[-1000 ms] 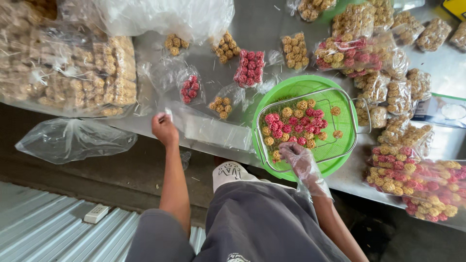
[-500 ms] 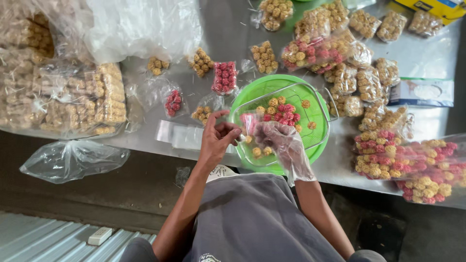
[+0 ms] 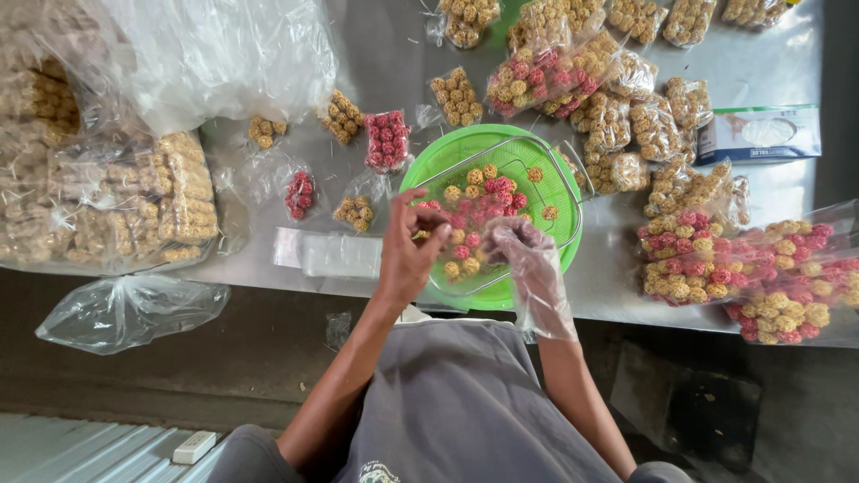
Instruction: The person scoops small round snack balls from a green strainer into clear plastic bags using a gloved hand. They place the filled bags on a metal table next to other packaged snacks. The person repeats this process for both yellow and red snack balls.
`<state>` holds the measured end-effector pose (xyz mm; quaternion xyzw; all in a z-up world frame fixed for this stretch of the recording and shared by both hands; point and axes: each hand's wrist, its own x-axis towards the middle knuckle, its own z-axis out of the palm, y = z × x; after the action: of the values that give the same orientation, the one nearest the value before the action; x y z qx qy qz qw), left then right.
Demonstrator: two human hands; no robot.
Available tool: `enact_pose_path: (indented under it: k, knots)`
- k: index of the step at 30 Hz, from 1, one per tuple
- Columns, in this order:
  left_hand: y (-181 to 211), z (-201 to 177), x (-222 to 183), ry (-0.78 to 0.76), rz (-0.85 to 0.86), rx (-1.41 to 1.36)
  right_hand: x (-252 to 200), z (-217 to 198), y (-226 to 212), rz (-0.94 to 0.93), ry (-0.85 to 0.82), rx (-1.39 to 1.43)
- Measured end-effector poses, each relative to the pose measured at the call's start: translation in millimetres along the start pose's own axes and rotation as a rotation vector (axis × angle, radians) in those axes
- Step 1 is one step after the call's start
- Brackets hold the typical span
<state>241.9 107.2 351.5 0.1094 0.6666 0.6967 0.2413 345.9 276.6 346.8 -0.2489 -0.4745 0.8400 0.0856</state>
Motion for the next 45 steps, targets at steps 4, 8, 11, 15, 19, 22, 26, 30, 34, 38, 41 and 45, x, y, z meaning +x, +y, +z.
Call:
enact_pose_path:
  k: [4, 8, 11, 15, 19, 22, 26, 30, 34, 38, 41, 45]
  knots:
    - [24, 9, 0, -0.124, 0.058, 0.128, 0, 4, -5, 0.038, 0.169, -0.389]
    - [17, 4, 10, -0.144, 0.047, 0.222, -4, 1, -11, -0.266, -0.080, -0.365]
    - [17, 3, 12, -0.240, 0.089, 0.202, -5, -6, -15, -0.243, -0.193, -0.364]
    - [34, 10, 12, -0.318, 0.043, 0.167, -5, -9, -5, -0.380, 0.017, -0.586]
    - [34, 17, 14, -0.366, 0.143, 0.201, -7, -16, 3, -0.254, -0.016, 0.244]
    - [24, 18, 16, -0.393, -0.122, 0.148, -12, -19, -3, -0.272, 0.004, -0.002]
    - [9, 14, 22, -0.533, 0.137, 0.289, 3, -15, -15, -0.220, -0.119, 0.095]
    - [1, 40, 9, -0.365, 0.204, 0.585, 7, 10, -8, -0.197, 0.053, -0.202]
    - [-8, 44, 7, -0.248, 0.132, 0.337, 19, 5, -2, -0.245, 0.105, -0.457]
    - [-19, 41, 13, -0.076, 0.036, 0.293, 9, 6, -6, -0.188, 0.173, -0.980]
    - [-17, 37, 23, 0.062, 0.095, 0.418, 7, 15, -15, -0.320, 0.058, -1.012]
    - [-7, 33, 33, 0.072, 0.213, 0.373, 8, 13, -37, -0.199, 0.061, -0.902]
